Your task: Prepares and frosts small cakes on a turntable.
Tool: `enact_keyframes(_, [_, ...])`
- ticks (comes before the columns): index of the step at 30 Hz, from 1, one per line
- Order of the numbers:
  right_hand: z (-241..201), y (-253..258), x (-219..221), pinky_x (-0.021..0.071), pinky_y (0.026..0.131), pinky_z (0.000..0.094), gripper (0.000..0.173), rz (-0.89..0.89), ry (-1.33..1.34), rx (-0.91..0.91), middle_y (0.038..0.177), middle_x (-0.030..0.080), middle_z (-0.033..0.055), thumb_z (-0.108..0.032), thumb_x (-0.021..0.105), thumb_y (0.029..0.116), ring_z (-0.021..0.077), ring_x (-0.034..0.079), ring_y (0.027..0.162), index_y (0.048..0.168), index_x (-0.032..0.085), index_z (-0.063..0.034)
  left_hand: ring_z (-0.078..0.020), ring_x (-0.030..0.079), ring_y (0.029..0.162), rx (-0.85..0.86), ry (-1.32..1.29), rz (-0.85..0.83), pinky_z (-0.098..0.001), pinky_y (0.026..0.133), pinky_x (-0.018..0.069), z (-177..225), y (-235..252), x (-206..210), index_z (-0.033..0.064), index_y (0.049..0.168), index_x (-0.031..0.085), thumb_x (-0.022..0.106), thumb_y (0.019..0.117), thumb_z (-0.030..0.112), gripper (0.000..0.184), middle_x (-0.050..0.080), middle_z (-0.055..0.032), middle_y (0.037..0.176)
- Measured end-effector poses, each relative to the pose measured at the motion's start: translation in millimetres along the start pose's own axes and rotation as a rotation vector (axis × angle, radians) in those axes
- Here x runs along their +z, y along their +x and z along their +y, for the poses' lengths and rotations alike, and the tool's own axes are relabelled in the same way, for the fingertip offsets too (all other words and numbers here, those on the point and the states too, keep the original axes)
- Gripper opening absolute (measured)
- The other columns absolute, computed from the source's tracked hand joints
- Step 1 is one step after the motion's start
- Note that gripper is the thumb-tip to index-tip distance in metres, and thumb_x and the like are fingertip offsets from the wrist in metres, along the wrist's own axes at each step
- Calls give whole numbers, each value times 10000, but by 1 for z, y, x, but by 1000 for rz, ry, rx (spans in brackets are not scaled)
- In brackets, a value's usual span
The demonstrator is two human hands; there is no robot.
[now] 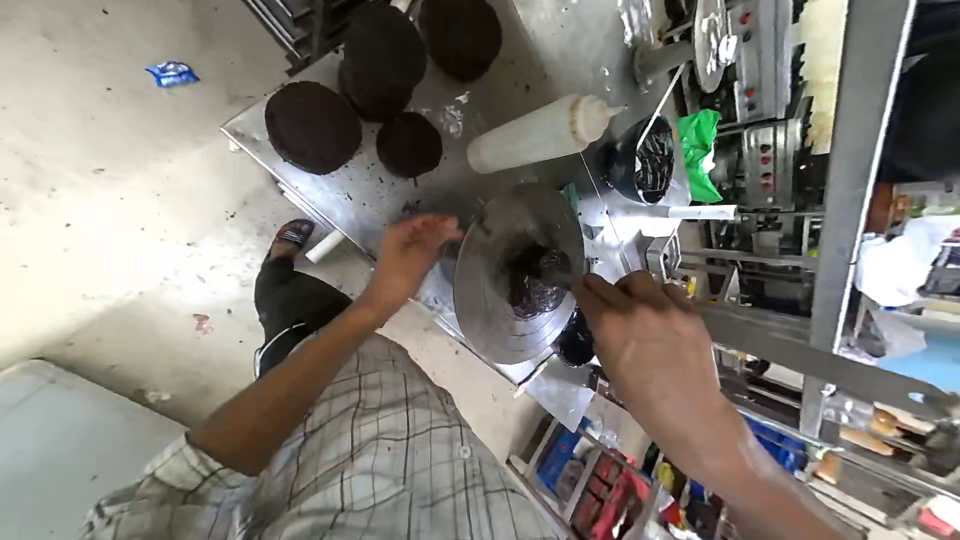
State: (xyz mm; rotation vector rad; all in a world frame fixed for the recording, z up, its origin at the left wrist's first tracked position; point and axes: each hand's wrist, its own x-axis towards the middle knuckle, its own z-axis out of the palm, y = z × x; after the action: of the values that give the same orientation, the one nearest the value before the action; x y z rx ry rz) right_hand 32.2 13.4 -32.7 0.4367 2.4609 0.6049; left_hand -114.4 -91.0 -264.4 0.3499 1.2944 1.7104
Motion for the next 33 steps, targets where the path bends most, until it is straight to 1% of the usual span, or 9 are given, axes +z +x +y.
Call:
enact_keyframes(5, [-5, -7, 5, 507, 680, 476, 291, 65, -29, -19, 1062, 742, 76, 52, 711, 840, 316, 660, 846, 1084, 775, -93, -171, 661, 1045, -107, -78, -13, -371, 881, 566, -3, -38, 24, 93, 1406, 523, 636, 1016, 292, 453, 660, -83, 1231])
enact_keyframes(7, [-7, -9, 6, 501, 681, 471, 290, 85, -48, -24, 1057, 746, 75, 57, 691, 853, 311, 664, 849, 1086, 777, -93, -193, 681, 995, -231, -34, -85, -413, 841, 592, -18, -55, 32, 99, 1363, 558, 736, 952, 308, 494, 675, -80, 1184])
enact_keyframes(10, [-9, -11, 7, 500, 691, 458, 284, 78, -84, -33, 1055, 746, 59, 40, 672, 879, 294, 661, 857, 1103, 774, -104, -133, 709, 1015, -286, 114, -461, -383, 916, 603, -38, -65, 33, 77, 1203, 690, 829, 865, 281, 418, 734, -44, 1100])
enact_keyframes(13, [-10, -14, 8, 499, 695, 451, 297, 73, -94, -34, 1076, 745, 42, 39, 686, 864, 286, 661, 873, 1099, 776, -118, -101, 694, 886, -272, 227, -726, -331, 840, 584, -32, -56, 21, 41, 1102, 725, 736, 950, 237, 248, 735, -47, 985])
enact_keyframes(16, [-10, -15, 10, 491, 670, 452, 279, 87, -83, -28, 1028, 736, 57, 52, 689, 850, 290, 652, 840, 1069, 774, -99, -78, 594, 645, -175, 222, -521, -274, 615, 517, -7, -38, 2, 28, 1003, 723, 612, 1035, 239, 240, 684, -41, 792])
enact_keyframes(21, [-10, -16, 10, 496, 683, 467, 283, 103, -48, -32, 1051, 735, 72, 54, 685, 863, 305, 649, 832, 1093, 774, -87, -79, 651, 842, 29, -47, -105, -278, 757, 550, -16, -13, 11, 14, 1180, 658, 641, 1006, 197, 253, 705, -40, 972])
enact_keyframes(25, [-10, -17, 13, 484, 699, 463, 287, 103, -70, -24, 1075, 741, 53, 56, 675, 867, 291, 648, 856, 1085, 777, -99, -152, 713, 977, -230, 22, -309, -399, 900, 599, -14, -43, 27, 59, 1220, 664, 733, 954, 298, 364, 735, -65, 1073])
enact_keyframes(29, [-9, -17, 13, 476, 698, 460, 254, 104, -86, -39, 1092, 738, 55, 49, 656, 883, 291, 647, 871, 1063, 771, -88, -97, 701, 875, -241, 243, -755, -326, 839, 589, -34, -51, 19, 42, 1066, 729, 745, 946, 231, 225, 740, -43, 953])
enact_keyframes(33, [-8, -19, 14, 483, 716, 473, 249, 104, -76, -49, 1093, 736, 66, 60, 679, 855, 299, 650, 886, 1033, 779, -83, -92, 620, 672, -115, 231, -543, -290, 645, 527, -12, -36, -5, 15, 970, 712, 640, 1016, 214, 216, 682, -42, 767])
